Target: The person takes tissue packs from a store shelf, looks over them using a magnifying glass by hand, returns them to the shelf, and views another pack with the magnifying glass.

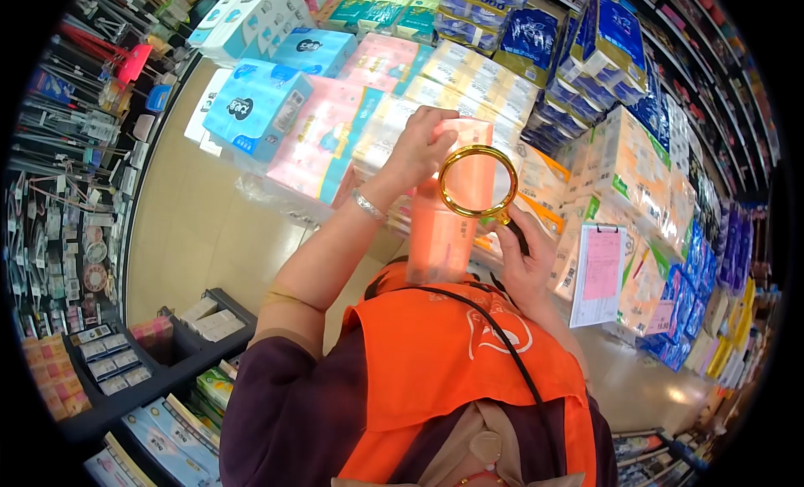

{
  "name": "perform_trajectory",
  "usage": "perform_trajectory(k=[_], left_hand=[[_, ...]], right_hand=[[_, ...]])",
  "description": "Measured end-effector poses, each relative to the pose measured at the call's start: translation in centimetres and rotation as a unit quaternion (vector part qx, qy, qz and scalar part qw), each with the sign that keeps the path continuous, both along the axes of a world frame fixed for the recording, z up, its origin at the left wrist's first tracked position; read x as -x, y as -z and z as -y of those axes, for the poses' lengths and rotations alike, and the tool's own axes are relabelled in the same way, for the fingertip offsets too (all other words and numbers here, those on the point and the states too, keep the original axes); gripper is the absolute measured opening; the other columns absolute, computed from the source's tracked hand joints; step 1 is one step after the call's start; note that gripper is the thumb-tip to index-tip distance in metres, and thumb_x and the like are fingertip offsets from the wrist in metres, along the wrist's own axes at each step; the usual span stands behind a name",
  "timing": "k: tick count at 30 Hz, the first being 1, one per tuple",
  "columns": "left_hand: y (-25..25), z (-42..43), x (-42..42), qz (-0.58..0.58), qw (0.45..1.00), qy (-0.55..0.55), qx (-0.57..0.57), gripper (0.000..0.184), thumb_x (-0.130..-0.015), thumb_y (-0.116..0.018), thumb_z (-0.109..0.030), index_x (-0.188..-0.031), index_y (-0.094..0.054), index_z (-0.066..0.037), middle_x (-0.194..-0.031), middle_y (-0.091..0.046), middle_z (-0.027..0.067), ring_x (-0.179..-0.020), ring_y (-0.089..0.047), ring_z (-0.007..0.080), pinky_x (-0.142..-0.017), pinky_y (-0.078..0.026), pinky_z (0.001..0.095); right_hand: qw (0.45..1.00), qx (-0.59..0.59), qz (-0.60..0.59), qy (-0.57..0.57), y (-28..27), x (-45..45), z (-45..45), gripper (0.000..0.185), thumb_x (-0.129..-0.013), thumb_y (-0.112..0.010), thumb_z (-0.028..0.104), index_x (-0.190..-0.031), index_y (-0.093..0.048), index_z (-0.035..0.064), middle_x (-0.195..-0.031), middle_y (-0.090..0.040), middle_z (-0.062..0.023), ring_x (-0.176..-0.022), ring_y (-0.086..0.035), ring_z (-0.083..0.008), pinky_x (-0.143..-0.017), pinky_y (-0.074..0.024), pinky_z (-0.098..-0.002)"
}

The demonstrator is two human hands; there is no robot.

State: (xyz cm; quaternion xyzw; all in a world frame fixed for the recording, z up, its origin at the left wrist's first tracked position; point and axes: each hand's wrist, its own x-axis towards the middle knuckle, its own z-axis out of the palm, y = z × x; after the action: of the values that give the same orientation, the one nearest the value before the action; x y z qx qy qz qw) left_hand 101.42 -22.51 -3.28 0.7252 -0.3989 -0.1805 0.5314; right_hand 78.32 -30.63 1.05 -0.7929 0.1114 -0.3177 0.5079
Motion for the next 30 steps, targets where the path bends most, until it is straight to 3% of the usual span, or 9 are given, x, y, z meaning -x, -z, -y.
perform_trajectory(k=[4,7,10,13,16,19,25,28,30], left_hand=[[-0.1,-0.1,-0.1,0.003,1.0,0.007,-0.01,0.039,-0.093,-0.06,-0.025,-0.126,-0.057,-0.003,-0.119,-0.049,0.013,-0.116,-0.05,0.025,-0.1,-0.041,0.0356],[0.1,0.1,0.1,0.006,1.0,-0.013,0.022,0.032,-0.091,-0.058,-0.017,-0.119,-0.06,-0.003,-0.11,-0.054,0.0158,-0.11,-0.05,0.0337,-0.097,-0.043,0.0385],[-0.4,0.0,0.3,0.006,1.0,-0.012,0.0,0.034,-0.091,-0.058,-0.017,-0.122,-0.057,-0.002,-0.114,-0.054,0.0169,-0.113,-0.05,0.0339,-0.098,-0.042,0.0387],[0.2,0.1,0.2,0.049,0.998,-0.015,0.021,0.046,-0.092,-0.064,-0.018,-0.132,-0.047,-0.003,-0.126,-0.048,0.0154,-0.119,-0.05,0.0253,-0.1,-0.042,0.0356],[-0.1,0.1,1.2,-0.086,0.995,-0.043,0.033,0.043,-0.09,-0.066,-0.014,-0.125,-0.043,-0.003,-0.132,-0.047,0.017,-0.122,-0.048,0.0247,-0.101,-0.042,0.0348],[0.5,0.3,1.7,0.025,0.993,-0.075,0.084,0.039,-0.087,-0.067,-0.008,-0.115,-0.04,-0.003,-0.119,-0.055,0.0188,-0.116,-0.054,0.0401,-0.09,-0.048,0.0406],[0.3,-0.3,1.6,0.13,0.986,-0.053,0.089,0.032,-0.082,-0.073,-0.011,-0.101,-0.047,-0.005,-0.119,-0.054,0.0203,-0.123,-0.05,0.0405,-0.09,-0.048,0.0424],[-0.7,-0.6,2.1,0.134,0.986,-0.064,0.072,0.023,-0.081,-0.071,-0.01,-0.092,-0.052,-0.005,-0.119,-0.055,0.0179,-0.128,-0.046,0.0352,-0.099,-0.042,0.0368],[-1.2,-0.6,2.9,0.123,0.988,-0.082,0.043,0.022,-0.08,-0.072,-0.012,-0.09,-0.054,-0.005,-0.114,-0.057,0.0169,-0.128,-0.047,0.0359,-0.097,-0.044,0.038]], right_hand=[[1.0,0.0,0.012,-0.007,0.2,0.1,0.0,0.031,-0.091,-0.062,0.002,-0.122,-0.06,-0.0041,-0.087,-0.068,-0.0121,-0.069,-0.061,-0.014,-0.061,-0.046,-0.0243],[1.0,0.001,0.014,-0.012,0.1,0.1,0.0,0.031,-0.091,-0.062,0.002,-0.122,-0.059,-0.004,-0.087,-0.068,-0.0122,-0.07,-0.061,-0.0143,-0.062,-0.0462,-0.0242],[1.0,0.014,0.015,-0.012,-0.4,0.0,0.0,0.032,-0.091,-0.062,0.002,-0.122,-0.059,-0.0038,-0.087,-0.068,-0.012,-0.069,-0.061,-0.014,-0.061,-0.0461,-0.0241],[1.0,0.015,0.014,-0.014,-0.7,0.1,0.0,0.032,-0.091,-0.062,0.002,-0.122,-0.059,-0.0036,-0.086,-0.068,-0.0115,-0.068,-0.06,-0.0135,-0.061,-0.0457,-0.0241],[1.0,0.011,0.012,-0.016,-0.5,0.1,0.0,0.032,-0.091,-0.063,0.001,-0.122,-0.059,-0.0036,-0.085,-0.067,-0.0111,-0.067,-0.059,-0.0132,-0.06,-0.0453,-0.0242],[1.0,0.019,0.012,-0.013,-0.6,0.1,0.1,0.032,-0.09,-0.063,0.001,-0.122,-0.059,-0.0038,-0.083,-0.067,-0.0109,-0.066,-0.058,-0.0133,-0.059,-0.0449,-0.0244],[0.999,0.029,0.01,-0.012,-0.9,0.0,0.0,0.031,-0.09,-0.064,0.001,-0.121,-0.06,-0.0046,-0.081,-0.066,-0.0108,-0.064,-0.057,-0.0135,-0.058,-0.0441,-0.0246],[1.0,0.018,0.015,-0.011,-0.8,-0.1,-0.1,0.031,-0.09,-0.064,0.001,-0.12,-0.06,-0.0051,-0.08,-0.065,-0.0104,-0.063,-0.057,-0.0133,-0.057,-0.0436,-0.0246],[1.0,0.008,0.012,-0.012,-0.7,0.0,-0.1,0.031,-0.09,-0.064,0.001,-0.12,-0.06,-0.0052,-0.08,-0.065,-0.0102,-0.063,-0.056,-0.0133,-0.057,-0.0433,-0.0246]])
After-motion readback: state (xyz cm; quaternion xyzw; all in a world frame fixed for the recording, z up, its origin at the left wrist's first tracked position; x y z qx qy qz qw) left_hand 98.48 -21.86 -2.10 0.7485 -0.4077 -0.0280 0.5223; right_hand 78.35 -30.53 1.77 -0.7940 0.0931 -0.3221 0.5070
